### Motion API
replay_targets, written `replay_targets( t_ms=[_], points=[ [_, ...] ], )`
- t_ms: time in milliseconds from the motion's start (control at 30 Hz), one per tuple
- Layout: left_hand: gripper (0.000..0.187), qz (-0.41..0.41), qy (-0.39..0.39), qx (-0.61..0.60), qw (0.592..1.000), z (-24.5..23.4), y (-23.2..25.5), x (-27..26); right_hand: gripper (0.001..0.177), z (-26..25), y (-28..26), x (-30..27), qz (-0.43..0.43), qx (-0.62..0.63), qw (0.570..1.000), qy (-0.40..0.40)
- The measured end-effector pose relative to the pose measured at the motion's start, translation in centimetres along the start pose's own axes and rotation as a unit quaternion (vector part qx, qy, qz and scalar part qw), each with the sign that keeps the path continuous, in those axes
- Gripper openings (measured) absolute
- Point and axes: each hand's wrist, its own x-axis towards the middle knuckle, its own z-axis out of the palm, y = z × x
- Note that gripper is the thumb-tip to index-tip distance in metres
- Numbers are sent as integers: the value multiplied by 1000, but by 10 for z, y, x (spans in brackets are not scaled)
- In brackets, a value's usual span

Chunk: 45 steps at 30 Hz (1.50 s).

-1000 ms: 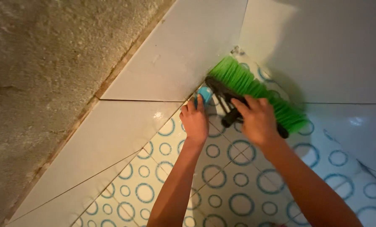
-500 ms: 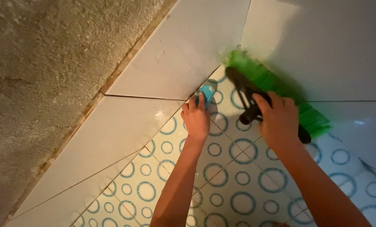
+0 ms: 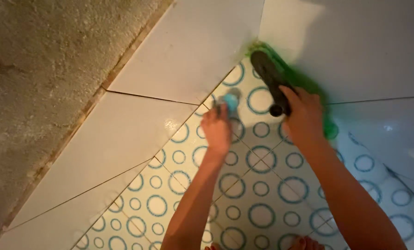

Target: Scrubbing the corners and edges of a tiled bathroom floor using a hand brush and a broom.

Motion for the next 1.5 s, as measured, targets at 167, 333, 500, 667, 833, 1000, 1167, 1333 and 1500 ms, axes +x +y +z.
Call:
replay_targets(
  t_ms=[167,333,500,667,833,1000,1167,1333,1500],
  points=[
    [50,80,34,-1,996,3,35,8,69,-17,-19,18,-96,80,990,-64],
    [49,58,23,31,998,8,-19,4,69,-29,12,6,-27,-57,996,58],
    [50,34,61,36,997,0,-2,-6,65,-1,-31,2,-76,30,996,-22],
    [55,60,-16,-3,998,-29,-25,-6,65,-31,-26,4,-79,70,990,-89],
    [53,-7,11,23,1000,-22,-27,-15,63,6,-18,2,-24,-9,999,23],
    [54,49,-2,29,998,-21,-28,-9,67,10,-36,-1,-127,16,990,-59],
    [56,20,-7,28,999,-27,-59,-16,68,-12,-14,-3,-33,-27,999,-9],
    [57,39,26,50,998,-6,-30,-13,69,5,-52,-1,-76,29,995,-54],
    [63,37,-5,-26,999,-36,-38,-13,70,-16,-18,-22,-44,-54,997,-14]
  ],
)
